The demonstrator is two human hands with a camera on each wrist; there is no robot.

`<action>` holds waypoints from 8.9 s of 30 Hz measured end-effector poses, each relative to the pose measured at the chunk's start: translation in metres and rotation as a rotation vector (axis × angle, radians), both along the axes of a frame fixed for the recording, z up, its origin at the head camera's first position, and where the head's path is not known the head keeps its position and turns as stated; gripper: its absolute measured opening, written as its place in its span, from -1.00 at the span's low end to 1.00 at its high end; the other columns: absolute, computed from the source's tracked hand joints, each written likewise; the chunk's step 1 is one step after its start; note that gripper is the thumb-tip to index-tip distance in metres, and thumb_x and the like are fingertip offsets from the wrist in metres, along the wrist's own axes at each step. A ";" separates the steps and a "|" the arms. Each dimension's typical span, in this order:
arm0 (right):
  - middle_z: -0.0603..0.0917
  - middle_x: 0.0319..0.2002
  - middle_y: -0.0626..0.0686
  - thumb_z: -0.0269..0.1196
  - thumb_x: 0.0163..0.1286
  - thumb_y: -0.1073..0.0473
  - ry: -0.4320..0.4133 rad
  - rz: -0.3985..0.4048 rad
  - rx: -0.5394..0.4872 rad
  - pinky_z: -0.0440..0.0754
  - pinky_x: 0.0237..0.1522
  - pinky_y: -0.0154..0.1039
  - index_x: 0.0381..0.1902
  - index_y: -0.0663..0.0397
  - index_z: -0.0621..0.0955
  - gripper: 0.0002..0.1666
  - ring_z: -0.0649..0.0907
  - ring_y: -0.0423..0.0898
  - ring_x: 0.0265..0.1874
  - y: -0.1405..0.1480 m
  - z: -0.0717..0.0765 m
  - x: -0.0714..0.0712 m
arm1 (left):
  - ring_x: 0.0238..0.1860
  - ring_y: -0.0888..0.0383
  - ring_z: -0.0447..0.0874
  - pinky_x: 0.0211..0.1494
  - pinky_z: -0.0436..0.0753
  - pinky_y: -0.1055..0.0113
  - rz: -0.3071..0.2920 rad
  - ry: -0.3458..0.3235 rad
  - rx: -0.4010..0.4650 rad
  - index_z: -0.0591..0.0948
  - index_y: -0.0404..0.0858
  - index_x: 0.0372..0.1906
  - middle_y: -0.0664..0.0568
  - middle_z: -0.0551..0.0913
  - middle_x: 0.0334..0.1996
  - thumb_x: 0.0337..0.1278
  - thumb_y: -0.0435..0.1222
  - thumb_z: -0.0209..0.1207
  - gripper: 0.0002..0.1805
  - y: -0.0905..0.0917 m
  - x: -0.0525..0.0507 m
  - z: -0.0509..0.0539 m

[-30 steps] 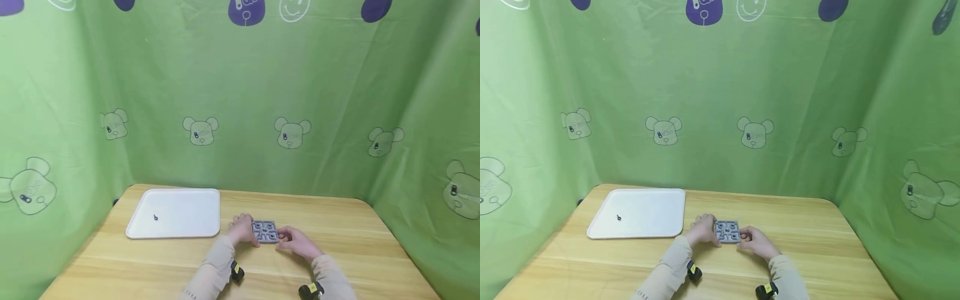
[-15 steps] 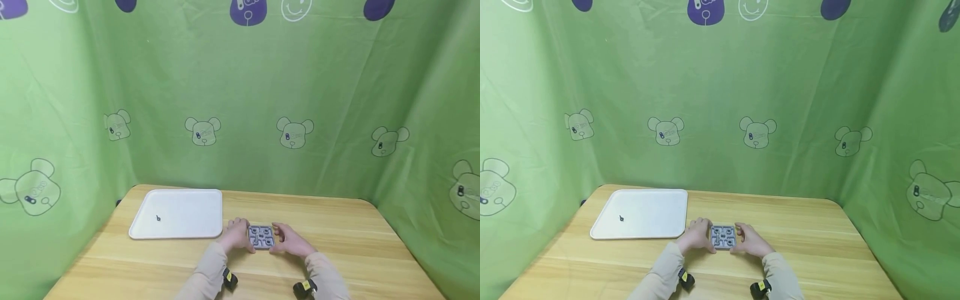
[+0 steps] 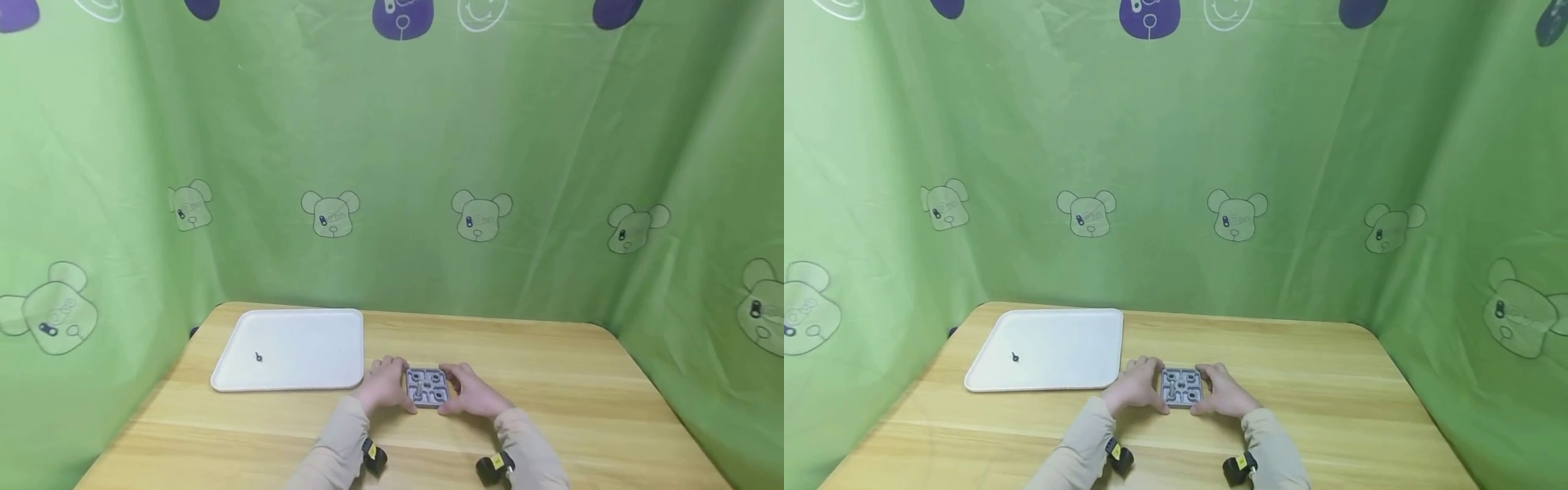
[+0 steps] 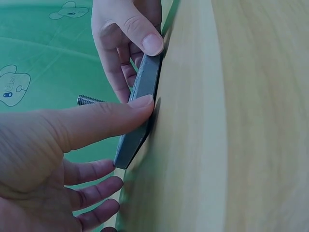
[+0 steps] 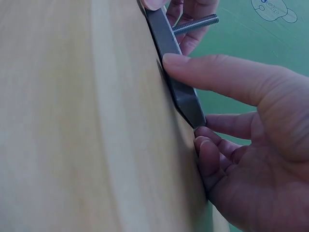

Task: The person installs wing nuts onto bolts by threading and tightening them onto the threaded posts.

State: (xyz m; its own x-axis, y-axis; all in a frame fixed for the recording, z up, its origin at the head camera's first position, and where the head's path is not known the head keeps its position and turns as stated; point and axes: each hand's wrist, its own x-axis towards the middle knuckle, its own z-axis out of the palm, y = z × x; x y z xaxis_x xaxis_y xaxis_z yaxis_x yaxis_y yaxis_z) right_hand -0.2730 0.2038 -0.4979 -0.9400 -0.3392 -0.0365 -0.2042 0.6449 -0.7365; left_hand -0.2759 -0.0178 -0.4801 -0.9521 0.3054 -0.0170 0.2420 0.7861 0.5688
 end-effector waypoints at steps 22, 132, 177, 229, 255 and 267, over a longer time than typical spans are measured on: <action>0.45 0.04 0.15 0.56 -0.22 0.13 0.002 -0.025 0.010 0.46 0.22 0.14 0.36 0.29 0.32 0.15 0.48 0.04 0.06 -0.001 -0.002 -0.003 | 0.27 -0.31 0.42 0.29 0.47 -0.13 0.163 -0.065 0.416 0.35 -0.30 0.35 -0.33 0.42 0.31 -0.03 -0.22 0.39 -0.20 -0.138 -0.010 0.070; 0.44 0.09 0.20 0.55 -0.17 0.11 -0.019 -0.036 0.003 0.44 0.23 0.15 0.38 0.27 0.31 0.14 0.47 0.08 0.08 -0.002 0.003 0.000 | 0.00 -0.20 0.61 0.11 0.59 -0.03 0.332 0.265 0.376 0.65 -0.39 -0.01 -0.30 0.60 -0.02 0.04 -0.29 0.35 -0.61 -0.125 -0.035 0.045; 0.46 0.07 0.15 0.56 -0.19 0.09 -0.020 -0.035 0.000 0.46 0.21 0.15 0.37 0.24 0.33 0.14 0.49 0.04 0.06 0.000 -0.002 -0.001 | -0.14 0.21 0.62 -0.01 0.58 0.36 -0.264 0.009 0.293 0.68 -0.16 -0.03 0.06 0.75 -0.19 -0.02 -0.29 0.39 -0.64 -0.026 -0.013 0.033; 0.46 0.05 0.14 0.56 -0.18 0.06 -0.011 -0.029 0.017 0.49 0.19 0.11 0.37 0.22 0.34 0.13 0.48 0.03 0.06 -0.002 -0.001 0.000 | -0.30 0.32 0.57 -0.12 0.57 0.46 -0.204 0.004 0.222 0.66 -0.23 -0.17 0.12 0.70 -0.32 -0.08 -0.20 0.42 -0.67 -0.007 -0.004 0.020; 0.43 0.11 0.18 0.56 -0.18 0.07 -0.042 -0.049 -0.005 0.38 0.30 0.20 0.38 0.19 0.33 0.14 0.48 0.12 0.16 0.000 -0.003 -0.001 | -0.28 0.32 0.58 -0.14 0.57 0.48 -0.251 -0.023 0.222 0.68 -0.24 -0.03 0.10 0.71 -0.26 -0.02 -0.30 0.35 -0.64 -0.005 -0.005 0.022; 0.45 0.10 0.15 0.55 -0.17 0.04 -0.022 -0.037 0.025 0.46 0.22 0.14 0.38 0.19 0.33 0.14 0.49 0.05 0.09 0.000 -0.002 0.000 | -0.23 0.30 0.60 -0.09 0.57 0.47 -0.275 -0.033 0.231 0.67 -0.24 0.00 0.07 0.72 -0.20 0.01 -0.34 0.30 -0.64 -0.006 -0.005 0.020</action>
State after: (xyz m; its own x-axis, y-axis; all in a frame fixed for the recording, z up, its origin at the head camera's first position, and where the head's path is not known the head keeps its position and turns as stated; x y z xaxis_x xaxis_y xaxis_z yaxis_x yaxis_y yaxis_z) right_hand -0.2728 0.2038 -0.4997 -0.9508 -0.3029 -0.0654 -0.1638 0.6703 -0.7238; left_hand -0.2808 -0.0238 -0.4599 -0.8340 0.5492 0.0528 0.4047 0.5439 0.7351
